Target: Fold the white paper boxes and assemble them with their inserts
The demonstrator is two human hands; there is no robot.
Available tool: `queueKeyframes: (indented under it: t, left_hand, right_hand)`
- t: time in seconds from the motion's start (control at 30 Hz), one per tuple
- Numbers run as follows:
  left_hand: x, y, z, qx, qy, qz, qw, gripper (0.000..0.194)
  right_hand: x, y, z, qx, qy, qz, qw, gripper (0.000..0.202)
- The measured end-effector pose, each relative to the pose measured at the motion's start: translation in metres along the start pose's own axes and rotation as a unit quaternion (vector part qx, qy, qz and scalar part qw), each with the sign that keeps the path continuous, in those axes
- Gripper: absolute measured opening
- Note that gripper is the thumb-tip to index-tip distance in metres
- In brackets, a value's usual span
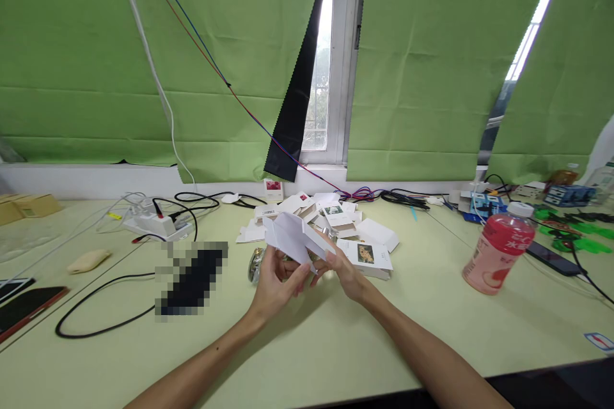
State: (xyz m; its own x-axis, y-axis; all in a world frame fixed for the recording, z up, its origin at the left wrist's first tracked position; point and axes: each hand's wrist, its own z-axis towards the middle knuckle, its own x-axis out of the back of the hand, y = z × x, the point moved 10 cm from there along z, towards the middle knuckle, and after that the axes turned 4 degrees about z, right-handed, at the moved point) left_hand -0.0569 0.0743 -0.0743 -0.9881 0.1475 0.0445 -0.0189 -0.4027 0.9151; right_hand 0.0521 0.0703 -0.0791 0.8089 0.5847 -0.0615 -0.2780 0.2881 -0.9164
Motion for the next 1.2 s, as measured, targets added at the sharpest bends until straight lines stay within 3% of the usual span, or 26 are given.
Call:
queueKeyframes:
  t: [0.63, 1.2]
  left_hand:
    - [-0.0009, -0.0019, 0.0025, 0.001, 0.004, 0.026, 1.0, 0.048]
    - [-0.0062, -0.0028, -0.0001, -0.003, -0.011, 0.054, 0.998, 0.054]
  right_hand:
    - [0.0025, -0.0046, 0.0004, 0.02, 0.014, -0.054, 0.998, 0.088]
    - [-0.0001, -0.0109, -0.0028, 0.038, 0.034, -0.127, 0.991, 0.089]
